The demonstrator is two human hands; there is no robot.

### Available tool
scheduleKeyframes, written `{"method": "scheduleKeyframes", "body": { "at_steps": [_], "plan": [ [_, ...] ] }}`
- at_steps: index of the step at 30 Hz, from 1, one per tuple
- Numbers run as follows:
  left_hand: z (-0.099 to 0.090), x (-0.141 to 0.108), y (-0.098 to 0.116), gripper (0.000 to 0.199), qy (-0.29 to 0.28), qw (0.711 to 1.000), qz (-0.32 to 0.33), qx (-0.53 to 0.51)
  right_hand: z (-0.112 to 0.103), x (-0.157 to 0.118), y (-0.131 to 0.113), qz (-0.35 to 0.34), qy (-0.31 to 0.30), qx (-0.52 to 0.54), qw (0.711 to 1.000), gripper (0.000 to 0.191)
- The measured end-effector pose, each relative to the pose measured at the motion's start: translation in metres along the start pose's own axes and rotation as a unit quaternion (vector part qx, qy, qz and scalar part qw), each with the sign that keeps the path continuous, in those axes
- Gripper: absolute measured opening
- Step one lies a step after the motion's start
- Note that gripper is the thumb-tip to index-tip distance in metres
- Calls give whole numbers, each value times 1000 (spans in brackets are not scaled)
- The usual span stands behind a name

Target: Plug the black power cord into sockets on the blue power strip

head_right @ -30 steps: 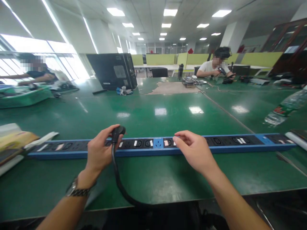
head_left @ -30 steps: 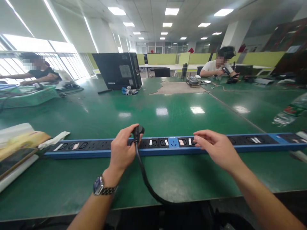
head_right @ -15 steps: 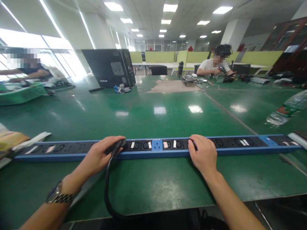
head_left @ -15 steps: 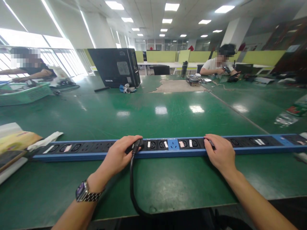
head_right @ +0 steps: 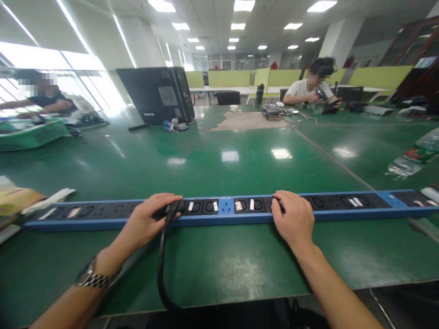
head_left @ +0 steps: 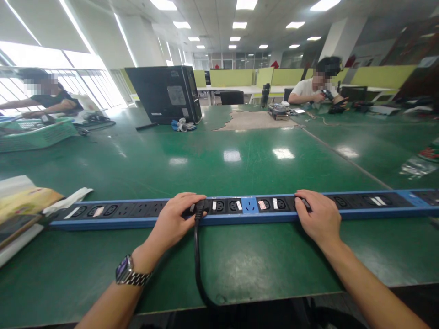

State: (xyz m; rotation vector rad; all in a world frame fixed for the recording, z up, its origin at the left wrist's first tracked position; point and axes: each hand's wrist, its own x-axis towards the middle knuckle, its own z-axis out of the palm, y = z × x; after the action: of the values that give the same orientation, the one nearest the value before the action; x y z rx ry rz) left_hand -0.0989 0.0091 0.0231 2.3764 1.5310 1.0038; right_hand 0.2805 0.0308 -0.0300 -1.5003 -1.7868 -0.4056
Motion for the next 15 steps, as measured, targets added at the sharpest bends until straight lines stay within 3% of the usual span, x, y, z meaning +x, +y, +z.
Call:
{"method": "scheduleKeyframes", "body": {
  "at_steps": [3, 4, 8, 9, 12, 15],
  "plan": [
    [0, 0, 2, 28, -5, 999, -8, -33, 0, 0, -1, 2, 3, -5, 1000, 21],
    [1, 0, 5, 29, 17, 998, -20, -63, 0, 0, -2, 4, 4, -8, 1000, 21],
    [18, 8, 28, 39, 173, 964, -76, -185, 2, 1, -4, 17, -3, -20, 1000, 20],
    [24, 12, 37, 39, 173, 964, -73, -189, 2, 1, -5, 19, -4, -22, 1000, 20],
    [47, 26, 61, 31, 96, 981, -39, -167, 3, 2, -5, 23, -1, -23, 999, 21],
    [65, 38, 73, 28, 45, 985, -39, -161, 2, 2, -6, 20, -2, -22, 1000, 21]
  ]
}}
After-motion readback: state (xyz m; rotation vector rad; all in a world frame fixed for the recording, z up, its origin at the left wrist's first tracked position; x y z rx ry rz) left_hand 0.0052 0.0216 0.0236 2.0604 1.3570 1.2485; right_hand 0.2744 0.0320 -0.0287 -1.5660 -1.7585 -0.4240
